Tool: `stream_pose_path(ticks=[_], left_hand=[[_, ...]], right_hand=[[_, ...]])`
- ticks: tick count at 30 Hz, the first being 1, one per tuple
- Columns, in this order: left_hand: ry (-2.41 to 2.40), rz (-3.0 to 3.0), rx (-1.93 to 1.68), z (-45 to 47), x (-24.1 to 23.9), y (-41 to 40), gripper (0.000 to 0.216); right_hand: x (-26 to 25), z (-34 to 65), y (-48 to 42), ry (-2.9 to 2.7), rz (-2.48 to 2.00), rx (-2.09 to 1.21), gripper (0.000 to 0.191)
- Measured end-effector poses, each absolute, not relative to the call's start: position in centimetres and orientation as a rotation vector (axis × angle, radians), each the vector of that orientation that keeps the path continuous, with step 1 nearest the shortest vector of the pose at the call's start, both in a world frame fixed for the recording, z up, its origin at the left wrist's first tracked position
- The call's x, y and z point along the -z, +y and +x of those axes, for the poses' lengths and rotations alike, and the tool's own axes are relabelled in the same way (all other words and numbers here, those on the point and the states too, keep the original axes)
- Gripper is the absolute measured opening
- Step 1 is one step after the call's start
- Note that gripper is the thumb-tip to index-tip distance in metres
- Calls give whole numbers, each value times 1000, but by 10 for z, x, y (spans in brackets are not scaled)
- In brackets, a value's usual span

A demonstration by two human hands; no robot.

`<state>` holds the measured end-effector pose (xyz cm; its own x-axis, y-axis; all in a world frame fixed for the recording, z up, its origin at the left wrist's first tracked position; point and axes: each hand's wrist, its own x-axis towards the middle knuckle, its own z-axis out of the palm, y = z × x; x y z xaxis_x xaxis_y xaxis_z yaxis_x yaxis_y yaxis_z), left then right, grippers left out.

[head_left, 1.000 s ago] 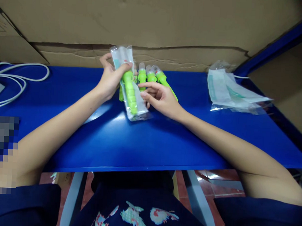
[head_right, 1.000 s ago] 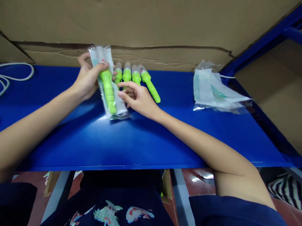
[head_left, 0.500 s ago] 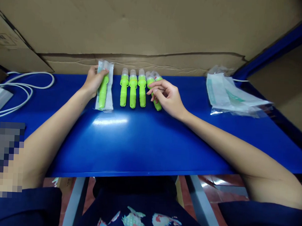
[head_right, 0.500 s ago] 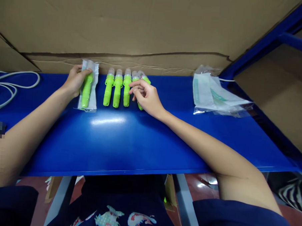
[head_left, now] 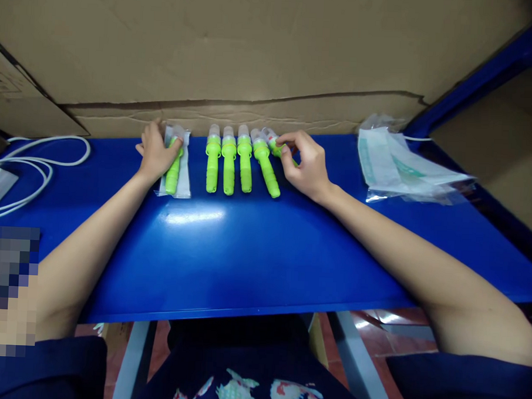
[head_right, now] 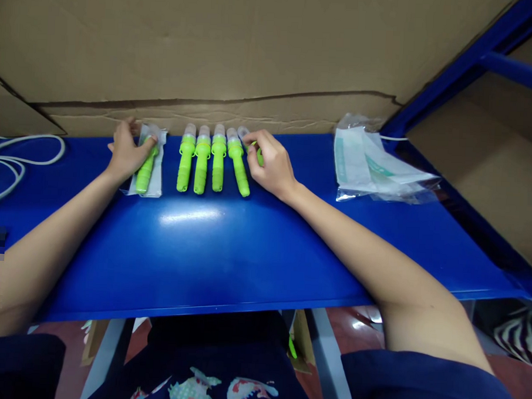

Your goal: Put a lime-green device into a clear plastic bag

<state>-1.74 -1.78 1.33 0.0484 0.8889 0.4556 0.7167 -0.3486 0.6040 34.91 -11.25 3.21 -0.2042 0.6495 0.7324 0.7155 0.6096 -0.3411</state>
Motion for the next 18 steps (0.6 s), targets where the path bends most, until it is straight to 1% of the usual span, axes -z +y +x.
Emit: stream_pose_path(ticks=[1,2,6,8,14,16,18], left_hand=[[1771,2075,-1247,-13,-17,-23,51],[1827,2073,-1271,-9,-22,-28,48],[1841,2122,-1176,7,-36,-45,25],[1857,2148,-1113,10,-39,-48,19],[1803,2124,-1196,2,-33,-47,17],[1791,2117,-1210,-1,-30,-47,19],[1783,2120,-1203,-2,-29,-48,21]], right_hand=[[-33,349,-113,-1914,-1097,98,31],[-34,350,-113,-1914,-1103,110,30],[-39,348,-118,-1934,-1104,180,26],[-39,348,-118,-1959,-1089,231,25],[-32,343,-118,-2076,-1014,368,25],[-40,341,-122,-2140,-1057,398,24],[-59,338,-131,-2199,-1122,426,22]])
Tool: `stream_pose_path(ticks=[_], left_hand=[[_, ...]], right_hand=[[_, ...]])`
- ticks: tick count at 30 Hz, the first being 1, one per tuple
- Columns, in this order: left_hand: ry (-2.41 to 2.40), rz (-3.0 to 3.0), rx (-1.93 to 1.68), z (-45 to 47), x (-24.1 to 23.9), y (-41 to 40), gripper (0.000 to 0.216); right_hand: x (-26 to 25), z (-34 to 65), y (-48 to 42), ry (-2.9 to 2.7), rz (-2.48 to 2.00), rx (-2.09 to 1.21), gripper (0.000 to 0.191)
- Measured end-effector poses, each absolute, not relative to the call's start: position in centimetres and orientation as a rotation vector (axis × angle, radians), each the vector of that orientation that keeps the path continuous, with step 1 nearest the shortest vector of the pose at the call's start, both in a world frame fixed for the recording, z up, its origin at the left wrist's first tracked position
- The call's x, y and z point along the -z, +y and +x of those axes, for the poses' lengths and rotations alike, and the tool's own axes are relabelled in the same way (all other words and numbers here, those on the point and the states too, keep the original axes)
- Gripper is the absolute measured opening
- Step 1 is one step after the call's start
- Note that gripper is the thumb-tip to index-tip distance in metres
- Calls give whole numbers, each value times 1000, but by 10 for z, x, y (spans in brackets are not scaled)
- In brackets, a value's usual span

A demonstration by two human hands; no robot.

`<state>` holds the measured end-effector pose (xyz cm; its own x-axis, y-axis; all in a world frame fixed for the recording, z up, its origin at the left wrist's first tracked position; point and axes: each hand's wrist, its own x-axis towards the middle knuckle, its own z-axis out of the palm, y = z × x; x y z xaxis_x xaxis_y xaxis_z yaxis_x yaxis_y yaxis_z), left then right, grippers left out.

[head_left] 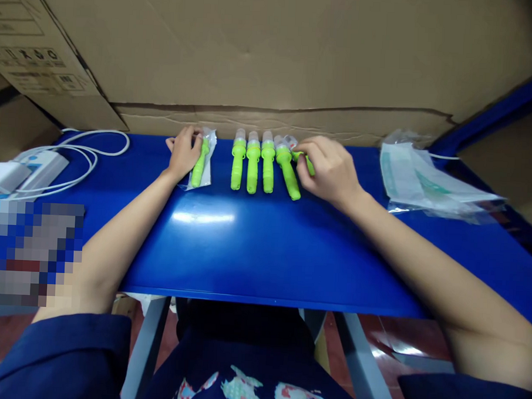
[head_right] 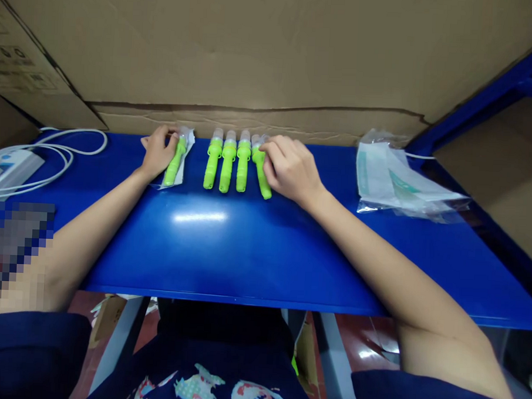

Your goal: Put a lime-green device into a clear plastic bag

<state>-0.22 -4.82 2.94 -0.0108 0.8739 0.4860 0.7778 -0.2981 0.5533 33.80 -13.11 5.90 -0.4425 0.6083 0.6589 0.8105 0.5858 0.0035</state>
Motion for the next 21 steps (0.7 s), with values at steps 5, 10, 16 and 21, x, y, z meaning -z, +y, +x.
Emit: stream_pose_path(ticks=[5,10,16,21], left_hand=[[1786,2146,-1176,0,-31,-51,24],[1783,2171,-1177,1,-30,-50,25],[1812,2180,-1137,1,-33,-51,25],[1836,2181,-1132,2,-36,-53,24]], right_hand=[[-120,337,-161,-2146,-1461,493,27],[-122,375,-171,-1986,-1928,411,36],[-85,440,-164,-1733,-2360,259,58],[-81,462,-162,-1682,-2518,-57,79]])
